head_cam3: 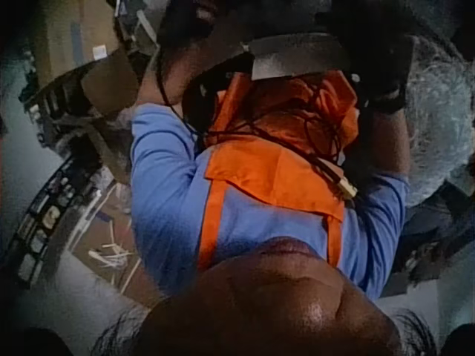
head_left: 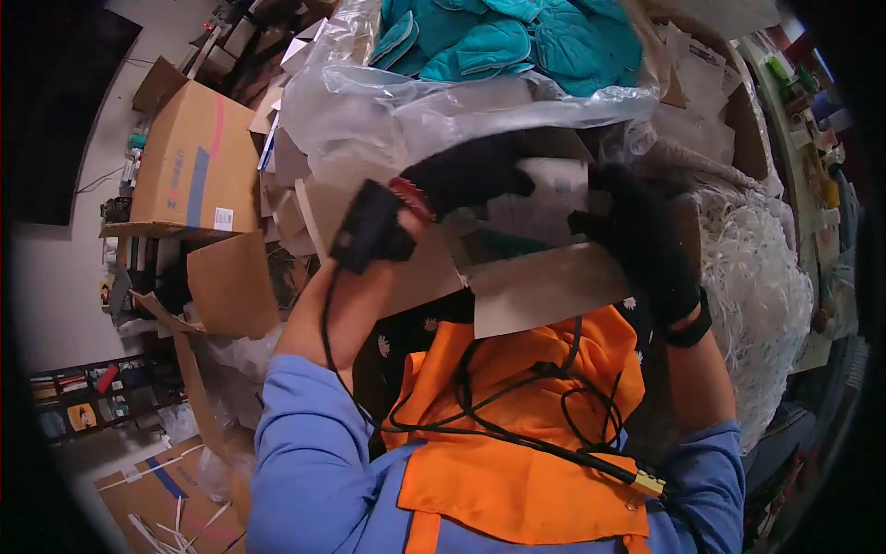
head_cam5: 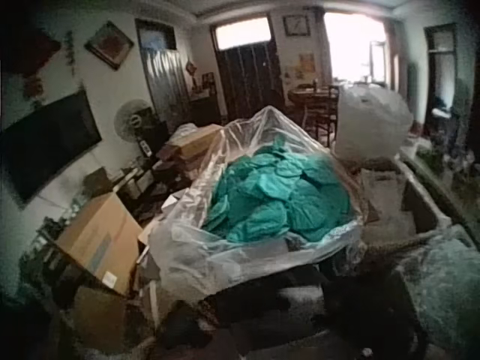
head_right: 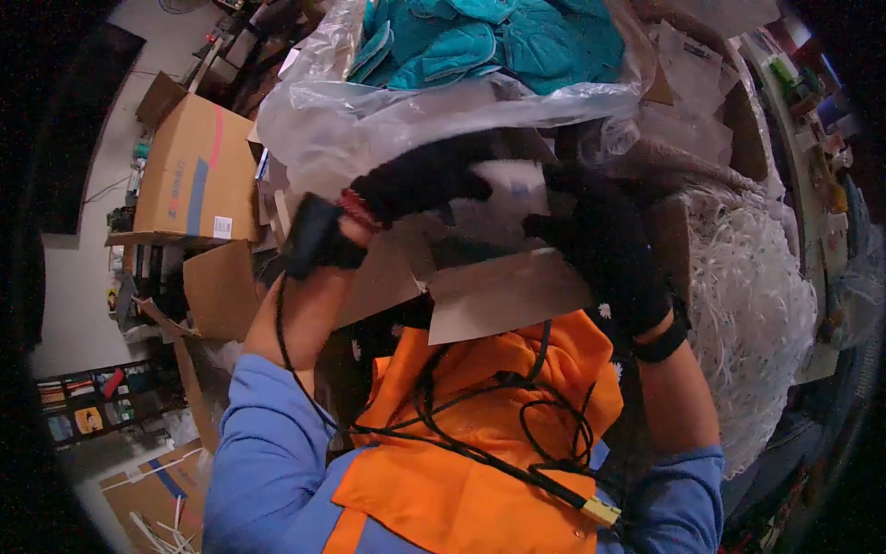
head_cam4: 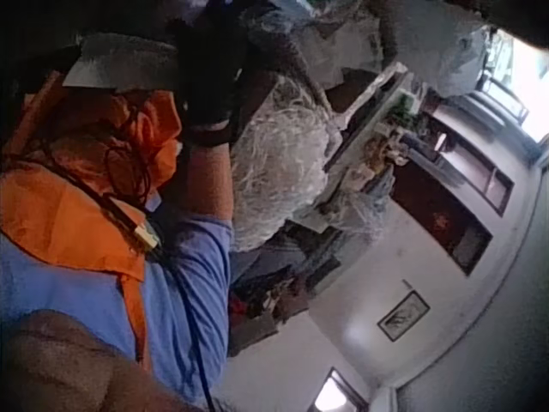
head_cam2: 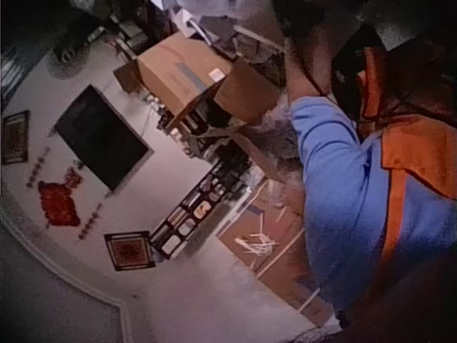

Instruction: The recorder is taking green medical face masks from a large plastic bag and packing them into cardboard boxes.

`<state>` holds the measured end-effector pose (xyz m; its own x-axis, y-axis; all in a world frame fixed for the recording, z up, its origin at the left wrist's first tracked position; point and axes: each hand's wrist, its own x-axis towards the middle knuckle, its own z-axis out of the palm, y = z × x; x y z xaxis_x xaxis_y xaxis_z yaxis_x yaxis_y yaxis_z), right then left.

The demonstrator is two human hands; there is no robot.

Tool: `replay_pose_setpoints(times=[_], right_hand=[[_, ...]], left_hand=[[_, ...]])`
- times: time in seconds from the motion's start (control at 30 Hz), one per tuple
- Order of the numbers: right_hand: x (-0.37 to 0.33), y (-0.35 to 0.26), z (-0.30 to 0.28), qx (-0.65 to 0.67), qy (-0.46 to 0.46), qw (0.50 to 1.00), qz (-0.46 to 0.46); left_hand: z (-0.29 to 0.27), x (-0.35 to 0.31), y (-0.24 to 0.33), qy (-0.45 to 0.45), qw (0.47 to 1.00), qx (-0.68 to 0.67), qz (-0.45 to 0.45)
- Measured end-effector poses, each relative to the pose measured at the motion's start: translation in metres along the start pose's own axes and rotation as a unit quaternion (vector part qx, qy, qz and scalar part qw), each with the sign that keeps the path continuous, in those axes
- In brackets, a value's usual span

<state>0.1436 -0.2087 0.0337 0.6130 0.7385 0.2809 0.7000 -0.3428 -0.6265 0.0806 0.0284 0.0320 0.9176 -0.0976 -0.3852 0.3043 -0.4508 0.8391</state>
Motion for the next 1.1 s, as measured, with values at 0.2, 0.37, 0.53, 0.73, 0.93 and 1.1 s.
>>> replay_pose_setpoints(times=[0.2,0.37,0.53,0.73,0.93,1.1], right_hand=[[-0.002,-0.016,-0.002,0.175,-0.04,0.961,0.211],[-0.01,0.032,-0.015,-0.075,0.067,0.995,-0.007],[-0.013,0.008,-0.007,0.321,0.101,0.902,0.27],[-0.02,-0.006,-0.013,0.118,0.098,0.979,0.133],[-0.037,0.035,-0.007,0.026,0.056,0.992,0.11],[-0.04,0.037,-0.007,0.057,0.034,0.983,0.171]], left_hand=[[-0.005,-0.01,-0.024,0.18,0.963,0.029,0.201],[0.006,-0.029,-0.065,0.357,0.857,0.309,0.209],[0.031,-0.03,-0.037,0.38,0.876,0.216,0.205],[0.051,-0.012,-0.06,0.299,0.922,-0.115,0.22],[0.047,-0.028,-0.028,0.283,0.934,0.163,0.144],[0.061,-0.023,-0.046,0.295,0.923,0.104,0.225]])
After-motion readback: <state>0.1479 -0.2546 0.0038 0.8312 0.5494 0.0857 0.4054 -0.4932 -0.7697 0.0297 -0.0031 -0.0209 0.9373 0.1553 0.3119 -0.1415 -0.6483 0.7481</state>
